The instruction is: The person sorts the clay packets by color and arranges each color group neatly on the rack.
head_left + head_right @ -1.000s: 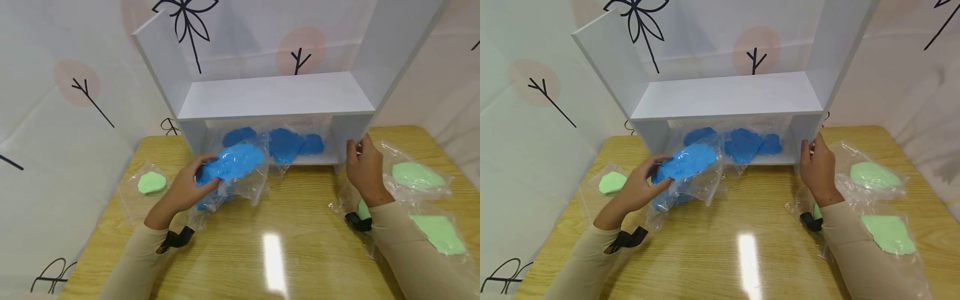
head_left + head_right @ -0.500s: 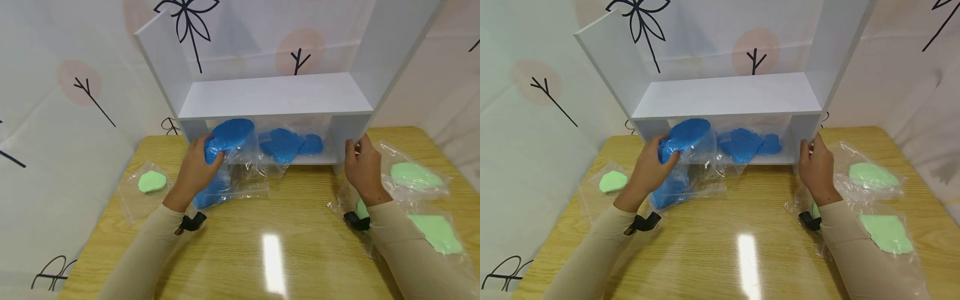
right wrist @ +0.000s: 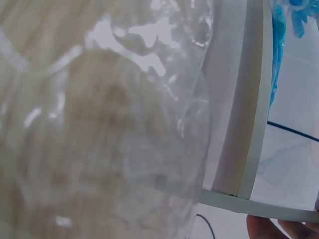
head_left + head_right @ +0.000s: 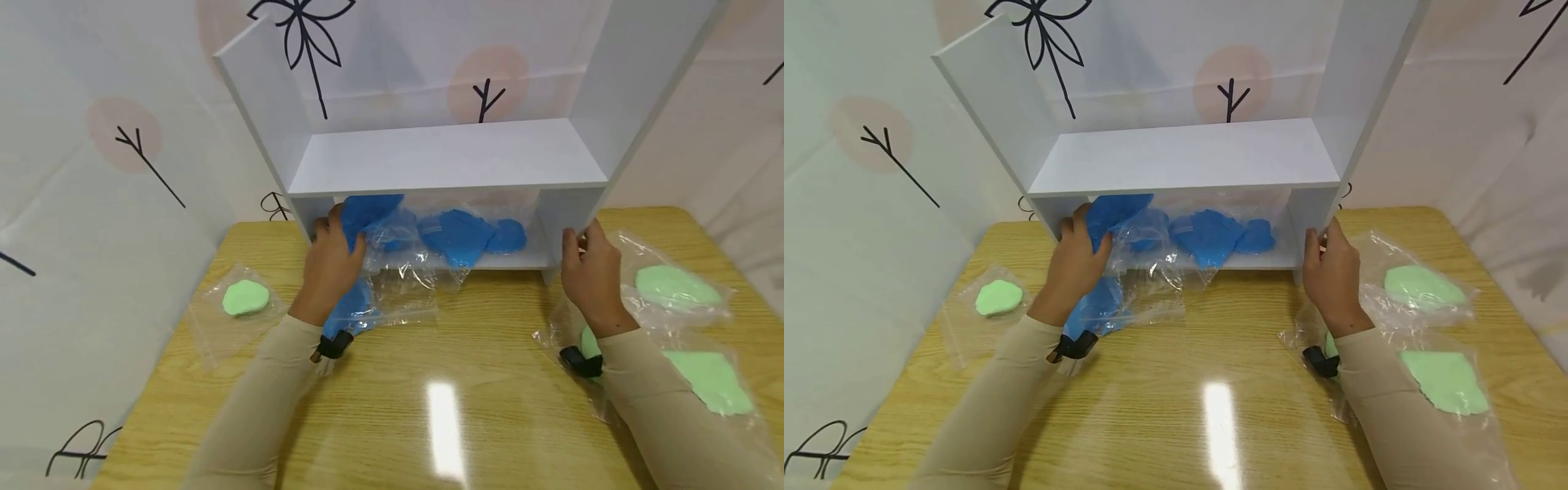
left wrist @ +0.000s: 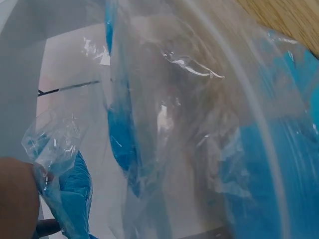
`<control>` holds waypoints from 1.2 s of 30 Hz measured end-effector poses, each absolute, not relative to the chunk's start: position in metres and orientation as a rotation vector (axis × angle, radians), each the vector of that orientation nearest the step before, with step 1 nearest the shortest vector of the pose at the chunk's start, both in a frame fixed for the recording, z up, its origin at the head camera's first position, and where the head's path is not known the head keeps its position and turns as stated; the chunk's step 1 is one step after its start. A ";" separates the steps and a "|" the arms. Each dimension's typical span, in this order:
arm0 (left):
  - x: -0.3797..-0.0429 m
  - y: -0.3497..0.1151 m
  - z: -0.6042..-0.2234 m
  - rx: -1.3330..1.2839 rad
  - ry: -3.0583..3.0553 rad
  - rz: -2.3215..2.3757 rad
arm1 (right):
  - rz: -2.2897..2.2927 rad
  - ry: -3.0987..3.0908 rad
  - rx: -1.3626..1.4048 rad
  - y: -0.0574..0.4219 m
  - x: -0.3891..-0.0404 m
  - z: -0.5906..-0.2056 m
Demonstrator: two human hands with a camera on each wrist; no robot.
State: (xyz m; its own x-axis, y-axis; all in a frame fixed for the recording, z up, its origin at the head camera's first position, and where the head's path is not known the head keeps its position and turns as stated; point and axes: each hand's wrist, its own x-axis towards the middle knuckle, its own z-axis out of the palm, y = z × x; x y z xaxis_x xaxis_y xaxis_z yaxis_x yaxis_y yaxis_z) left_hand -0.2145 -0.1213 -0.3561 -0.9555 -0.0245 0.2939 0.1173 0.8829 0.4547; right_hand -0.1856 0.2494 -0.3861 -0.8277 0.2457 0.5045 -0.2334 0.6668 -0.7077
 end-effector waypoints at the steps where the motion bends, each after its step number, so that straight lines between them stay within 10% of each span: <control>1: -0.216 -0.121 -0.357 -0.053 -2.763 -0.669 | 1.086 -2.304 -0.012 0.249 -0.186 -0.386; 36: -0.220 -0.120 -0.385 -0.310 -2.540 0.129 | 1.084 -2.291 0.008 0.251 -0.187 -0.388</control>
